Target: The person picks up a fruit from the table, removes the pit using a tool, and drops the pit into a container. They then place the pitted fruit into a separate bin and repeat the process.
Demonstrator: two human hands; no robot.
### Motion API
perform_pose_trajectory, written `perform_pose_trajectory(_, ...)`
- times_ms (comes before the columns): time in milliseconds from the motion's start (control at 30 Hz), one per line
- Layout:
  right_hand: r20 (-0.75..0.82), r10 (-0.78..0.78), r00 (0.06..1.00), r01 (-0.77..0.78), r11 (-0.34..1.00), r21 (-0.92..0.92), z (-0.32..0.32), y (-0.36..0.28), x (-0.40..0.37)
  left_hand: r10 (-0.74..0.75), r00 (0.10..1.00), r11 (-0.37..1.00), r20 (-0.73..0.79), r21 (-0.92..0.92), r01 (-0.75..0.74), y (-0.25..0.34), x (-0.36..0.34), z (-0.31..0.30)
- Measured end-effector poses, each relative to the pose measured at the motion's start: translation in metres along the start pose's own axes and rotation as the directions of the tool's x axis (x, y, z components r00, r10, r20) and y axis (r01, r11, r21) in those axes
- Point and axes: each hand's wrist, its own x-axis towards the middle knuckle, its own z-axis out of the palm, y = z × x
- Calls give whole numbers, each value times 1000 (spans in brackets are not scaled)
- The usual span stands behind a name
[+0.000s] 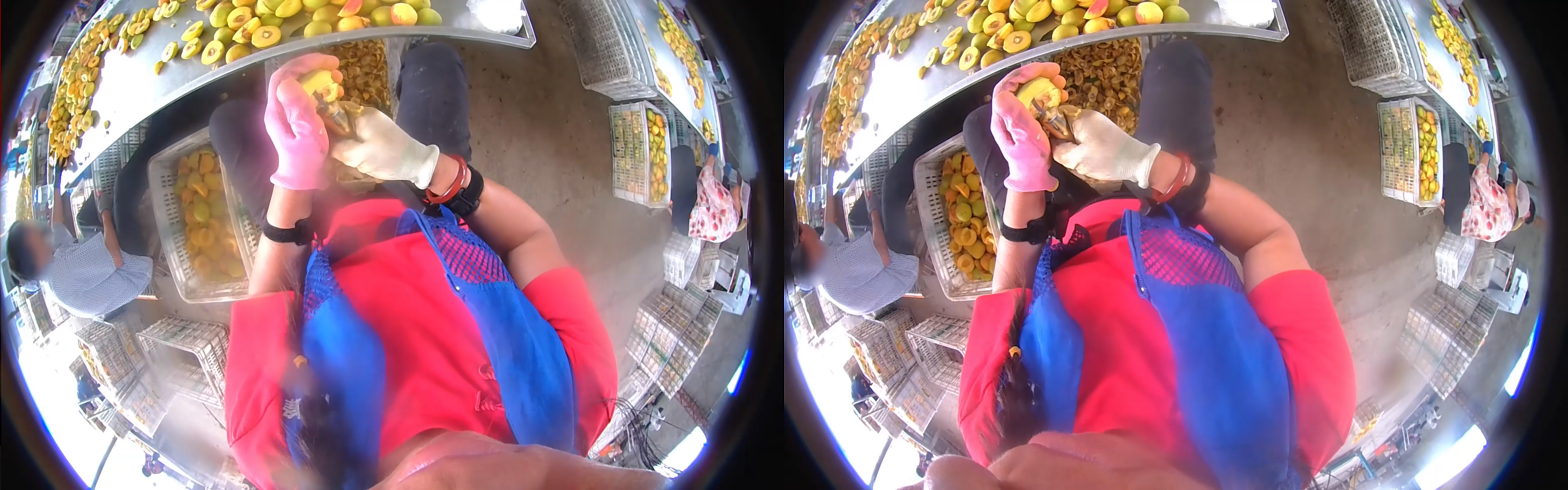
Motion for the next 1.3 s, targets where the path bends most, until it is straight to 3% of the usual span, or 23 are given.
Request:
perform_pose_trajectory(100, 166, 160, 973, -182, 975, 127, -10, -14, -5, -19, 999, 998, 32, -63, 21, -1, -1, -3)
perform_pose_trajectory(167, 295, 379, 877, -445, 873, 200, -20, -15, -7, -46, 997, 994, 54, -92, 51, 1, -2, -5)
perform_pose_trajectory(233, 364, 459, 811, -546, 816, 189, -25, -22, -7, -103, 992, 988, 70, -104, 110, 10, -3, -4)
perform_pose_trajectory(267, 229, 215, 949, -244, 964, 108, -20, -12, -4, -108, 992, 990, 72, -81, 113, 8, -4, -5)
perform_pose_trajectory(300, 122, -79, 989, 81, 997, -15, -12, 8, 2, -109, 991, 992, 75, -57, 114, 4, -2, -8)
perform_pose_trajectory(367, 54, -369, 928, 373, 919, -129, -3, 31, 6, -130, 989, 990, 75, -50, 134, -3, -5, -12)
perform_pose_trajectory(400, 53, -360, 931, 364, 927, -95, 0, 30, 7, -147, 987, 986, 72, -67, 152, -5, -6, -13)
perform_pose_trajectory(467, 153, -88, 984, 67, 988, 141, -6, 25, 6, -159, 983, 981, 93, -94, 168, -5, -5, -15)
perform_pose_trajectory(500, 300, 159, 941, -251, 921, 300, -14, 3, -1, -161, 980, 980, 115, -102, 173, 0, -6, -15)
perform_pose_trajectory(533, 474, 350, 808, -549, 740, 390, -19, -14, -8, -162, 977, 978, 136, -111, 177, 3, -7, -15)
perform_pose_trajectory(667, 465, 295, 834, -493, 776, 392, -17, -18, -10, -171, 956, 985, 238, 59, 161, 1, 0, -22)
perform_pose_trajectory(800, 580, 289, 761, -575, 715, 398, -17, -4, -10, -280, 888, 960, 366, 111, 257, 4, 2, -31)
perform_pose_trajectory(900, 533, 338, 775, -575, 728, 374, -13, -9, -13, -287, 919, 958, 271, 79, 276, 3, 1, -29)
perform_pose_trajectory(967, 612, 287, 736, -596, 703, 388, -14, 8, -8, -321, 946, 942, 50, -86, 324, 2, 9, -35)
perform_pose_trajectory(1000, 557, 303, 773, -551, 756, 354, -9, 18, -9, -348, 934, 927, -87, -182, 328, 2, 17, -40)
perform_pose_trajectory(1033, 494, 315, 811, -504, 805, 314, -3, 24, -12, -306, 935, 946, -181, -166, 278, 6, 21, -55)
perform_pose_trajectory(1100, 384, 336, 860, -431, 881, 194, -5, 23, -16, -182, 885, 974, -428, 47, 223, 4, 23, -106)
perform_pose_trajectory(1133, 299, 314, 901, -357, 929, 99, -6, 22, -14, -132, 888, 965, -440, 146, 216, 26, 19, -122)
perform_pose_trajectory(1167, 213, 279, 936, -285, 958, -2, -6, 22, -13, -12, 868, 835, -496, 473, 282, 29, 13, -158)
perform_pose_trajectory(1200, 127, 230, 965, -217, 970, -109, -8, 22, -11, -26, 740, 580, -672, 593, 559, 55, 15, -156)
perform_pose_trajectory(1233, 161, 339, 927, -280, 910, -307, -16, 45, -7, 55, 782, 223, -621, 771, 597, 54, 9, -196)
perform_pose_trajectory(1300, 116, 483, 868, -401, 820, -409, -17, 56, -3, 125, 792, 84, -597, 802, 591, 53, 9, -229)
